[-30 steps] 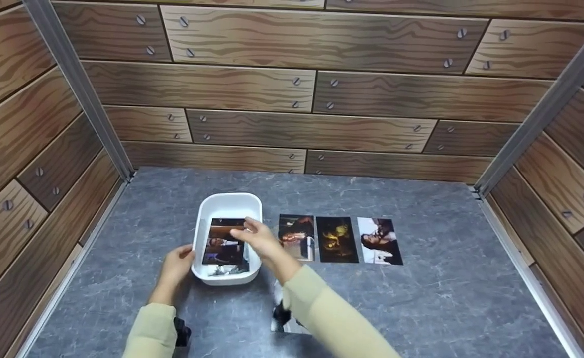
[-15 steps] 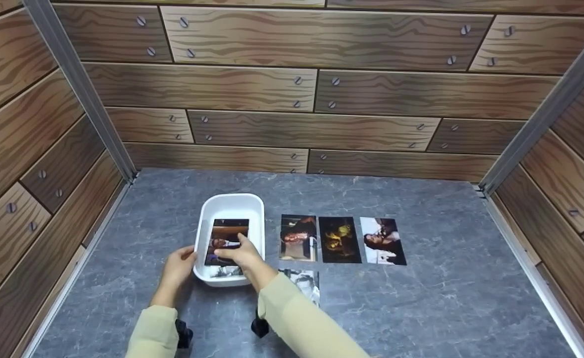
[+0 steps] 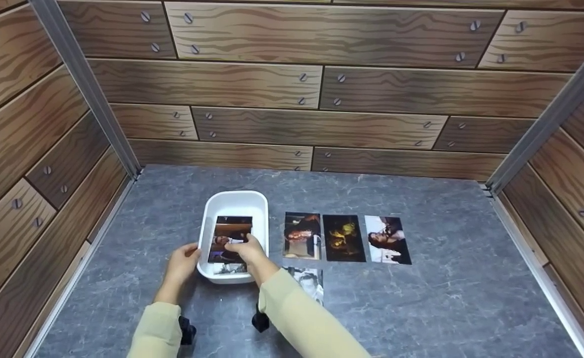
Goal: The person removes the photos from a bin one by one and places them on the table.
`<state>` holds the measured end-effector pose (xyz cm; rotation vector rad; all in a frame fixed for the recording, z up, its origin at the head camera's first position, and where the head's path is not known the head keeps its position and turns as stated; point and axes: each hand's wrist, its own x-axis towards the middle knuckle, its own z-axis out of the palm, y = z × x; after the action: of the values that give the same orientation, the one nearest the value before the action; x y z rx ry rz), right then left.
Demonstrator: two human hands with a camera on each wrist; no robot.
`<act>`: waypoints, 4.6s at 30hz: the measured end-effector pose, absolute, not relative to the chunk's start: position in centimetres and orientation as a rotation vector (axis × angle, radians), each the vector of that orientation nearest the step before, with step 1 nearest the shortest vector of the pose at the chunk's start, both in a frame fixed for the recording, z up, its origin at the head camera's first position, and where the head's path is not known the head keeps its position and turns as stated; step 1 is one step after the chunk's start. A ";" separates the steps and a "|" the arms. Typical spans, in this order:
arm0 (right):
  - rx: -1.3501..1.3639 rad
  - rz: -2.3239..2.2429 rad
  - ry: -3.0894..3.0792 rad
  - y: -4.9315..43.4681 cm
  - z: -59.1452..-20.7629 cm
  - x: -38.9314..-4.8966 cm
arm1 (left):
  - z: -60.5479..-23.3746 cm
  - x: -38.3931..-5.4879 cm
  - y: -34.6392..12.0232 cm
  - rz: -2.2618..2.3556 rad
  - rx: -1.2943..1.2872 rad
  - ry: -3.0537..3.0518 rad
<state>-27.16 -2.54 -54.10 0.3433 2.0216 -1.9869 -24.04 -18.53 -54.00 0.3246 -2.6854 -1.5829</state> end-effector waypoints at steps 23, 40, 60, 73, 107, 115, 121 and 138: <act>0.345 -1.896 2.152 -3.9 -68.2 -35.8 | -54.2 -24.0 -18.3 -1.575 0.302 -2.642; 0.181 -2.074 2.226 -2.0 -64.8 -33.6 | -54.1 -24.1 -17.9 -1.623 0.289 -2.647; 0.262 -2.367 1.949 14.2 -49.6 -24.6 | -54.0 -24.1 -18.3 -1.603 0.400 -2.696; 0.398 -2.119 2.042 24.9 -56.0 -16.8 | -53.9 -24.1 -18.2 -1.631 0.396 -2.675; 0.395 -1.333 2.718 27.8 -53.9 -14.3 | -53.7 -24.0 -18.2 -1.614 0.386 -2.672; 0.144 -1.700 2.545 24.4 -50.3 -17.2 | -53.8 -23.8 -18.2 -1.603 0.386 -2.679; -0.056 -1.952 2.429 20.0 -48.4 -20.3 | -53.9 -23.7 -18.2 -1.610 0.390 -2.680; -0.113 -1.872 2.103 2.4 -48.5 -24.9 | -53.8 -23.9 -18.4 -1.593 0.350 -2.678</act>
<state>-24.93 2.42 -48.50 -0.1133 2.1030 -1.8716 -23.93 -18.36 -53.85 0.3498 -2.6775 -1.5930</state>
